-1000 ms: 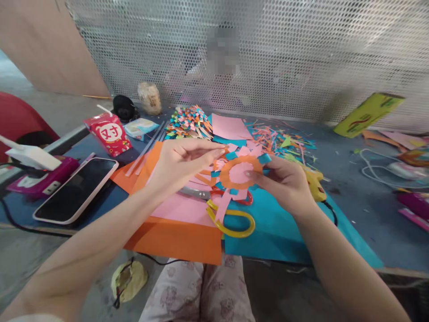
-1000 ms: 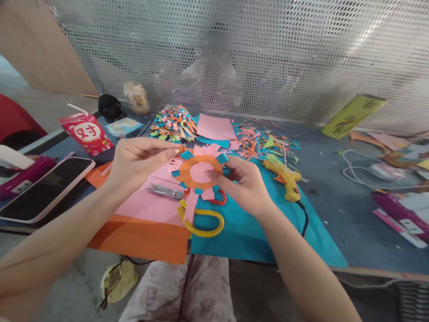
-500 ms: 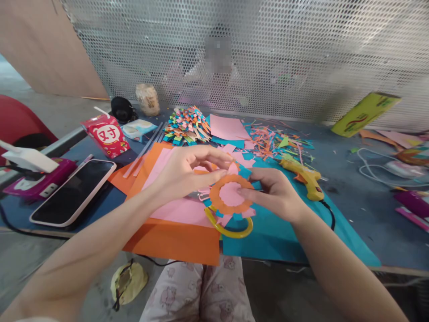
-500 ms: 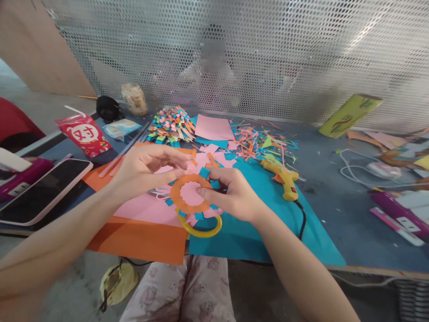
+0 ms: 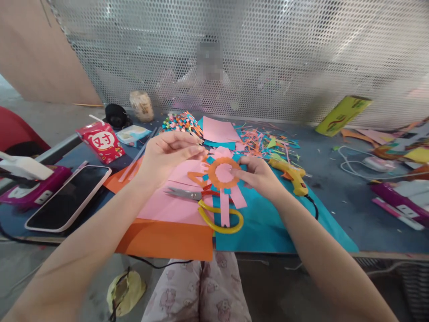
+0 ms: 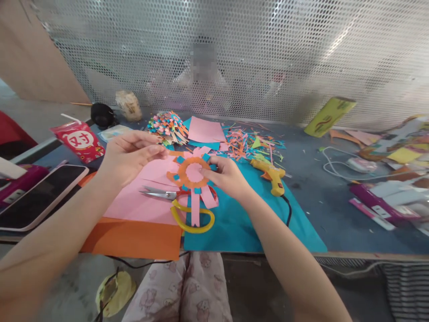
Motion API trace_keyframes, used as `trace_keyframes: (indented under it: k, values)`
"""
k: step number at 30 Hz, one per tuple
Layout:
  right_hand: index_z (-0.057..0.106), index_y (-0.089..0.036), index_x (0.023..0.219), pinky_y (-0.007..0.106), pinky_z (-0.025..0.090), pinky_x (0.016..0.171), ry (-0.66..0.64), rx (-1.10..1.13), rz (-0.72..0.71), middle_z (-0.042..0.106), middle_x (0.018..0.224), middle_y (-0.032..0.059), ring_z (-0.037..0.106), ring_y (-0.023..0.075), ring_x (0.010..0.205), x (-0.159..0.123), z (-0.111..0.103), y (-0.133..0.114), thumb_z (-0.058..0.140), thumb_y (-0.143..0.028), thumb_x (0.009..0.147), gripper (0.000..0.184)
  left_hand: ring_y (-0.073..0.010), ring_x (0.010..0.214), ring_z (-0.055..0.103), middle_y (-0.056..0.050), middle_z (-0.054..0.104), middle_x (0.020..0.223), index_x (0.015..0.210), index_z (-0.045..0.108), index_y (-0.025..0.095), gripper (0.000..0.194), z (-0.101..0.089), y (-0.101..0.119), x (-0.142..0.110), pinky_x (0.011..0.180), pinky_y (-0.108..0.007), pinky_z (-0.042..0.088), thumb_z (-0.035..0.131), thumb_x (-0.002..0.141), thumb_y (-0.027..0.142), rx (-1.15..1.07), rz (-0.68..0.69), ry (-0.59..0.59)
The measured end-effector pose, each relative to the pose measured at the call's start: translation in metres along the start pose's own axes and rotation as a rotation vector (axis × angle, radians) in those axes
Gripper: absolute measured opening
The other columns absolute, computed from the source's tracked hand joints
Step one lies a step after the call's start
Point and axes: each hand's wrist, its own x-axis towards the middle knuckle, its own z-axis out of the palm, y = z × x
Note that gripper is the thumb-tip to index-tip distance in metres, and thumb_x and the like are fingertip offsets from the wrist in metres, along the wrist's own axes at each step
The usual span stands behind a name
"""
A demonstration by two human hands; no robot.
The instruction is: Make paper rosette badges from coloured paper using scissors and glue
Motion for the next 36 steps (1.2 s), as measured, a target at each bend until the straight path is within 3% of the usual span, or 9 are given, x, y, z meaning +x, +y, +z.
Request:
trace_keyframes:
  k: [2, 4, 9, 11, 14, 18, 23, 30, 36]
  values:
    - [0.05, -0.019, 0.062, 0.022, 0.028, 0.035, 0.073, 0.031, 0.044, 0.043, 0.048, -0.0071, 0.039, 0.0065, 0.036, 0.006, -0.004, 0.006, 0.067, -0.046, 0.065, 0.032, -0.0119, 0.058, 0.067, 0.002, 0.07, 0.067, 0.075, 0.068, 0.017, 0.021, -0.003, 0.001, 0.002, 0.056, -0.023, 0.056, 0.082, 0.062, 0.024, -0.052, -0.012, -0.001]
    - [0.052, -0.019, 0.064, 0.022, 0.03, 0.034, 0.203, 0.062, 0.046, 0.048, 0.049, -0.0057, 0.043, 0.0082, 0.034, 0.013, -0.01, 0.012, 0.068, -0.048, 0.064, 0.033, -0.009, 0.047, 0.061, 0.003, 0.068, 0.062, 0.073, 0.067, 0.018, 0.023, -0.007, 0.001, 0.004, 0.047, -0.02, 0.051, 0.083, 0.061, 0.027, -0.095, -0.076, -0.087]
    - [0.058, -0.019, 0.071, 0.023, 0.041, 0.042, 0.562, 0.133, -0.028, 0.056, 0.056, -0.003, 0.052, 0.0107, 0.045, 0.03, -0.032, 0.032, 0.07, -0.052, 0.06, 0.037, -0.006, 0.032, 0.049, -0.002, 0.069, 0.061, 0.071, 0.068, 0.015, 0.026, -0.013, -0.002, 0.002, 0.032, -0.017, 0.038, 0.084, 0.059, 0.031, 0.049, -0.482, -0.704]
    - [0.058, -0.02, 0.074, 0.025, 0.046, 0.048, 0.651, 0.185, -0.046, 0.059, 0.064, -0.0025, 0.055, 0.0114, 0.052, 0.035, -0.041, 0.038, 0.071, -0.05, 0.058, 0.037, -0.0052, 0.031, 0.047, -0.002, 0.069, 0.06, 0.074, 0.068, 0.014, 0.027, -0.014, -0.004, 0.001, 0.029, -0.016, 0.031, 0.082, 0.063, 0.034, 0.139, -0.557, -0.77]
    - [0.057, -0.021, 0.08, 0.027, 0.047, 0.056, 0.706, 0.243, -0.092, 0.06, 0.071, -0.002, 0.057, 0.0126, 0.061, 0.039, -0.05, 0.041, 0.072, -0.045, 0.056, 0.037, -0.0033, 0.025, 0.034, 0.003, 0.054, 0.04, 0.069, 0.067, 0.015, 0.033, -0.019, -0.01, 0.002, 0.027, -0.015, 0.02, 0.077, 0.068, 0.046, 0.202, -0.55, -0.636]
    - [0.056, -0.022, 0.083, 0.027, 0.046, 0.055, 0.655, 0.319, -0.088, 0.059, 0.069, -0.003, 0.054, 0.0119, 0.058, 0.039, -0.054, 0.039, 0.073, -0.042, 0.054, 0.04, -0.0033, 0.027, 0.028, 0.005, 0.04, 0.032, 0.066, 0.069, 0.016, 0.038, -0.028, -0.017, 0.01, 0.032, -0.019, 0.019, 0.076, 0.065, 0.053, 0.243, -0.436, -0.403]
    - [0.057, -0.021, 0.088, 0.026, 0.046, 0.055, 0.577, 0.412, -0.036, 0.063, 0.069, -0.003, 0.057, 0.0126, 0.059, 0.039, -0.051, 0.035, 0.078, -0.042, 0.047, 0.051, -0.0043, 0.031, 0.025, 0.007, 0.029, 0.031, 0.056, 0.066, 0.016, 0.042, -0.031, -0.025, 0.017, 0.036, -0.021, 0.019, 0.074, 0.064, 0.057, 0.24, -0.332, -0.293]
    - [0.058, -0.021, 0.086, 0.03, 0.054, 0.065, 0.488, 0.472, -0.078, 0.069, 0.073, -0.0012, 0.065, 0.0154, 0.066, 0.034, -0.044, 0.027, 0.081, -0.042, 0.047, 0.05, -0.0086, 0.045, 0.045, 0.001, 0.052, 0.048, 0.064, 0.067, 0.015, 0.034, -0.026, -0.035, 0.017, 0.047, -0.024, 0.035, 0.074, 0.064, 0.048, 0.41, -0.189, -0.227]
    - [0.054, -0.023, 0.087, 0.033, 0.058, 0.066, 0.34, 0.558, -0.035, 0.07, 0.076, -0.0009, 0.069, 0.0193, 0.074, 0.025, -0.032, 0.014, 0.085, -0.044, 0.042, 0.059, -0.0101, 0.05, 0.051, 0.0, 0.06, 0.054, 0.069, 0.066, 0.014, 0.033, -0.021, -0.04, 0.015, 0.05, -0.023, 0.04, 0.074, 0.064, 0.046, 0.42, -0.156, -0.172]
